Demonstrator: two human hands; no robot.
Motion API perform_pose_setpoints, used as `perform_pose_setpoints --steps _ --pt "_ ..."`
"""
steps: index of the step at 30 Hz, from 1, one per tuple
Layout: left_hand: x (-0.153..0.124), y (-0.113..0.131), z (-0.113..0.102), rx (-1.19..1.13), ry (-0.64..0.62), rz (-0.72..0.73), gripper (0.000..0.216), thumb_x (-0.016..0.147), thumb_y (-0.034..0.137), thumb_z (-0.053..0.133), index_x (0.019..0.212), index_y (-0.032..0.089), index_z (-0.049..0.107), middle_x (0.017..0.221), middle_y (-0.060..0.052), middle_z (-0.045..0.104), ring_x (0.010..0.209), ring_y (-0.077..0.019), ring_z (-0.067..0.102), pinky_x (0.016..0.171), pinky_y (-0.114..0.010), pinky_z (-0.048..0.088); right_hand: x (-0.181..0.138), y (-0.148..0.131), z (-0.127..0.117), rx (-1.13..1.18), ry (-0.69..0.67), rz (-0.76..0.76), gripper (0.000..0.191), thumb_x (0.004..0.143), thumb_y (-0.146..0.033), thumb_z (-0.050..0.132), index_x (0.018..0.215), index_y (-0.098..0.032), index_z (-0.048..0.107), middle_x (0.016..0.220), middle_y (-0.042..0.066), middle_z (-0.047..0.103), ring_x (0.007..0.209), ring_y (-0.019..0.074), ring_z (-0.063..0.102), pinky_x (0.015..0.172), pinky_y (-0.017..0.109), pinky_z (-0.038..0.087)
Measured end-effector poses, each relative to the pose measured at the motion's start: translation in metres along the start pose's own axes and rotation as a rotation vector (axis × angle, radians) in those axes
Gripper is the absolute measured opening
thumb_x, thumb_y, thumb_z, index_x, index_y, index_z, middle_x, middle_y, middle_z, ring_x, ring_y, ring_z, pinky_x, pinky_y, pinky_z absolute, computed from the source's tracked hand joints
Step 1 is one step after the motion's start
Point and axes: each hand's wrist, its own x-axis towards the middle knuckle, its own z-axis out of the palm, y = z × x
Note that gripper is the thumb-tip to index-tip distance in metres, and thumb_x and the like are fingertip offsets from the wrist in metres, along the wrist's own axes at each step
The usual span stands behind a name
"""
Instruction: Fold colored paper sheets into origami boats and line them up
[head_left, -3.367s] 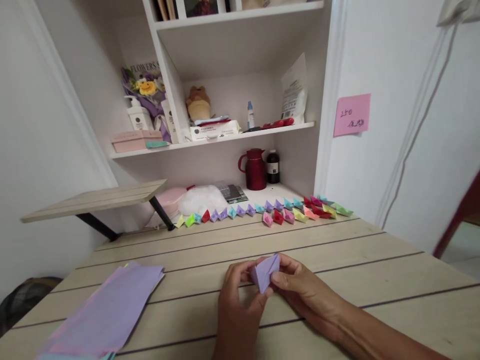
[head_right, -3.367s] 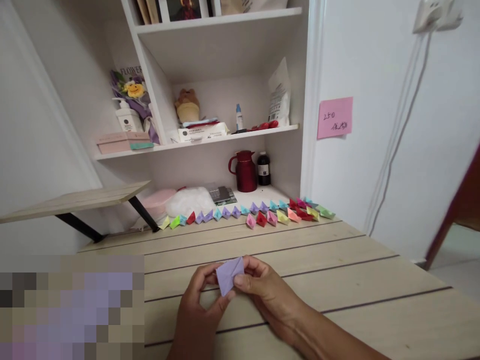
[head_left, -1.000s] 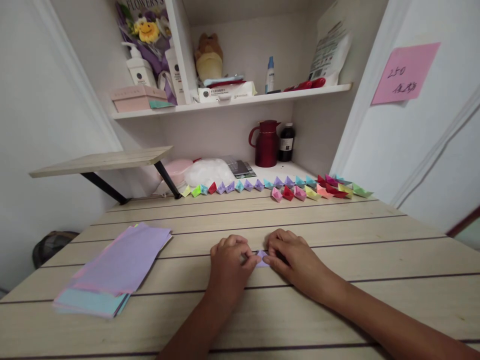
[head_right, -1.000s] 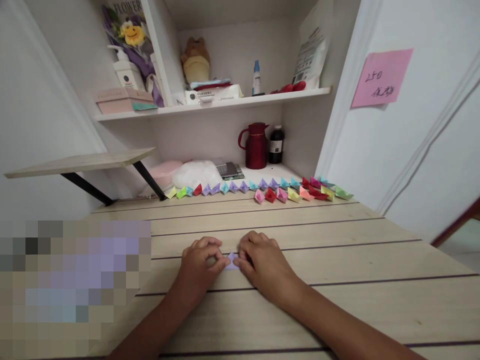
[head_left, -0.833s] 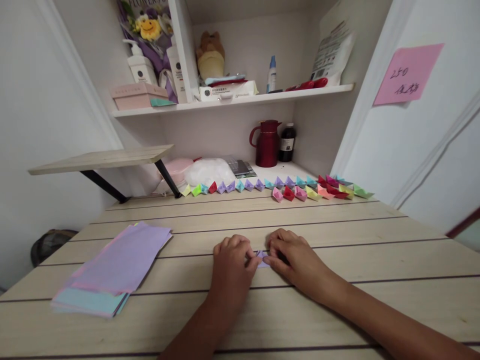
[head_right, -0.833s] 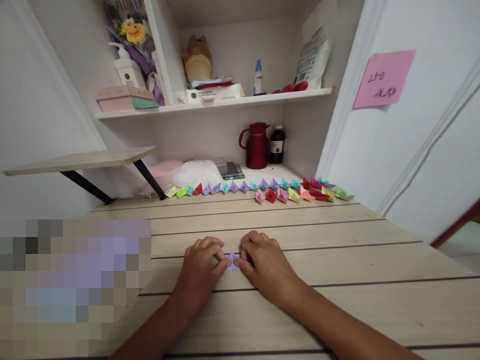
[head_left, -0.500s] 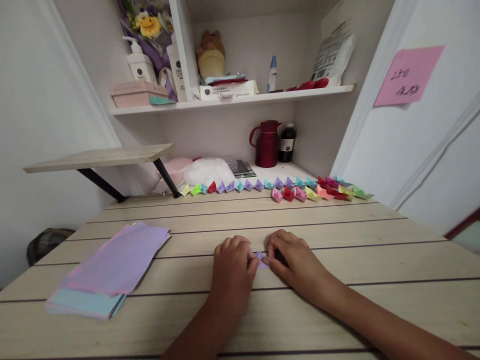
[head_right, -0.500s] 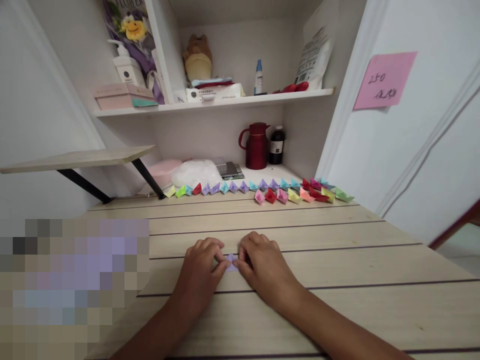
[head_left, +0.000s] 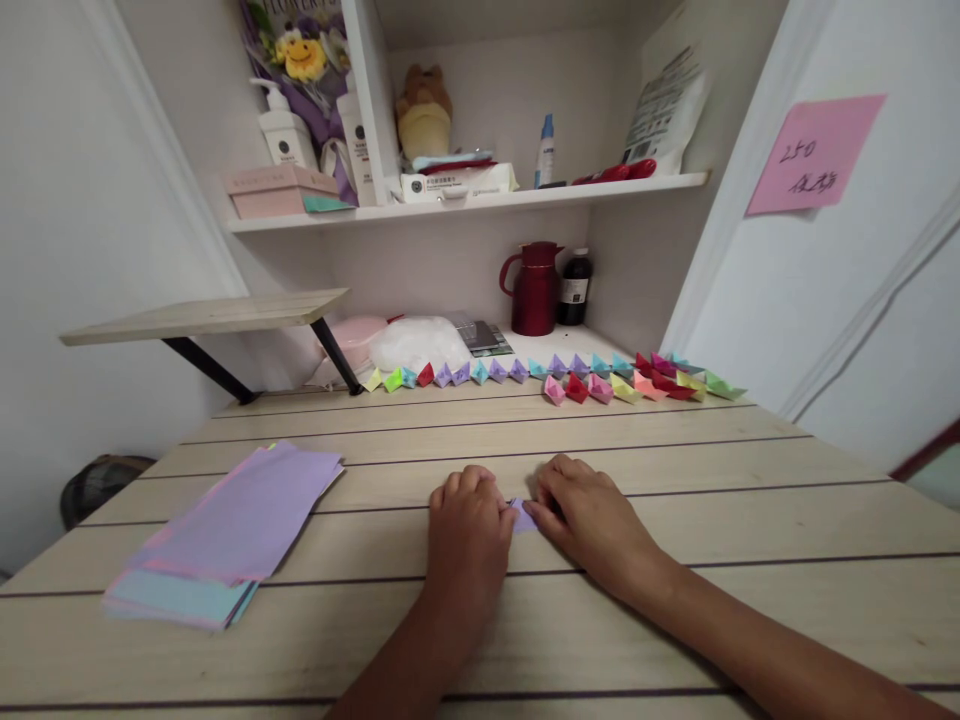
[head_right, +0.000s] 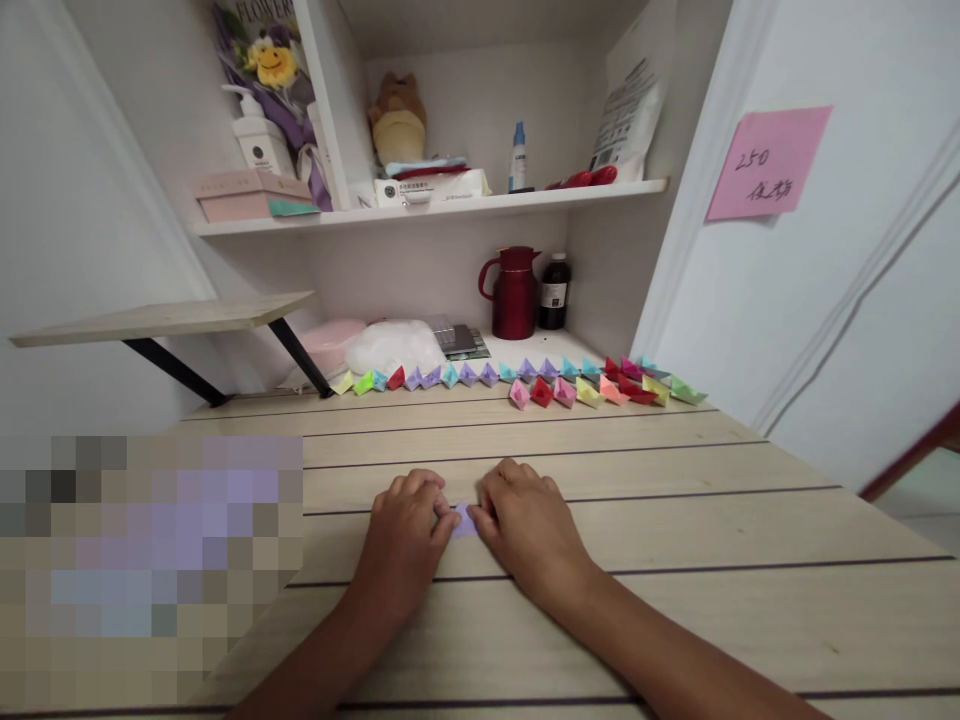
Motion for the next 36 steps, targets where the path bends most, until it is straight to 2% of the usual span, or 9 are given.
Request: perform_pose_setpoints --steps 3,8,12,15,19,23,27,32,36 --pt "0.001 0.004 0.0 0.092 -0.025 -0.036 0.007 0.079 0.014 0.058 0.077 0.02 0.059 0.095 -0.007 0.063 0.091 -0.0252 0.057 0.077 -0.04 0.043 -0.002 -0.004 -0.002 -0.021 0.02 -0.074 0.006 0.088 -0.022 0.054 0.084 -0.021 0.058 0.088 0.005 0.06 0.081 0.0222 0.055 0.07 0.034 0.038" --pt "0.0 -0.001 -0.001 0.059 -0.055 -0.071 0.006 0.08 0.014 0.058 0.077 0.02 0.058 0.099 -0.007 0.064 0.096 -0.0268 0.058 0.082 -0.042 0.042 -0.005 -0.006 -0.004 0.001 0.02 -0.192 0.019 0.091 -0.015 0.047 0.09 -0.024 0.064 0.094 0.005 0.062 0.086 0.0212 0.055 0.074 0.033 0.039" --pt "0.0 -0.017 -0.006 -0.121 -0.059 -0.029 0.02 0.086 0.011 0.05 0.1 0.023 0.058 0.105 -0.003 0.066 0.103 -0.0206 0.058 0.089 -0.039 0.041 -0.006 0.001 -0.003 0.068 0.014 -0.201 0.02 0.091 -0.016 0.05 0.091 -0.026 0.068 0.092 0.004 0.064 0.09 0.0211 0.055 0.077 0.033 0.039" --pt "0.0 -0.024 -0.016 -0.094 -0.078 0.125 0.036 0.091 0.01 0.042 0.122 0.024 0.052 0.126 -0.005 0.061 0.119 -0.0193 0.052 0.101 -0.041 0.035 -0.005 0.004 -0.003 0.083 0.003 -0.208 0.019 0.092 -0.019 0.052 0.088 -0.026 0.069 0.094 0.004 0.065 0.09 0.0212 0.056 0.078 0.034 0.039" --pt "-0.009 -0.017 -0.03 -0.002 -0.239 0.387 0.049 0.095 0.034 0.044 0.143 0.031 0.034 0.149 -0.002 0.04 0.142 -0.0253 0.025 0.114 -0.053 0.011 -0.004 0.005 -0.007 0.082 -0.027 -0.217 0.019 0.091 -0.019 0.053 0.094 -0.027 0.07 0.092 0.004 0.065 0.091 0.0216 0.056 0.079 0.035 0.041" --pt "-0.022 -0.012 -0.041 -0.008 -0.47 0.312 0.055 0.097 0.052 0.027 0.147 0.028 0.027 0.152 -0.004 0.033 0.143 -0.0288 0.021 0.112 -0.063 0.008 -0.004 0.008 -0.01 0.124 -0.062 -0.226 0.018 0.091 -0.022 0.053 0.093 -0.027 0.071 0.096 0.004 0.065 0.094 0.0217 0.056 0.082 0.036 0.042" --pt "-0.023 -0.018 -0.046 -0.041 -0.574 0.27 0.056 0.097 0.055 0.021 0.147 0.031 0.026 0.154 -0.002 0.027 0.144 -0.0281 0.015 0.112 -0.064 0.007 -0.007 0.016 -0.014 0.169 -0.097 -0.259 0.022 0.092 -0.025 0.052 0.099 -0.031 0.072 0.111 0.005 0.064 0.101 0.0231 0.056 0.088 0.041 0.043" --pt "-0.017 -0.025 -0.046 -0.046 -0.625 0.298 0.053 0.097 0.052 0.024 0.148 0.036 0.019 0.156 0.002 0.022 0.145 -0.0276 0.011 0.111 -0.066 0.003 -0.013 0.02 -0.022 0.243 -0.142 -0.238 0.034 0.094 -0.022 0.044 0.12 -0.031 0.064 0.128 0.006 0.06 0.115 0.0238 0.054 0.098 0.043 0.042" --pt "-0.016 -0.026 -0.045 -0.034 -0.649 0.307 0.053 0.097 0.05 0.028 0.147 0.037 0.02 0.156 0.003 0.021 0.145 -0.0281 0.01 0.11 -0.067 0.004 -0.028 0.01 -0.024 0.237 -0.138 -0.219 0.05 0.095 -0.035 0.045 0.142 -0.022 0.042 0.147 0.01 0.044 0.133 0.0254 0.041 0.108 0.042 0.036"
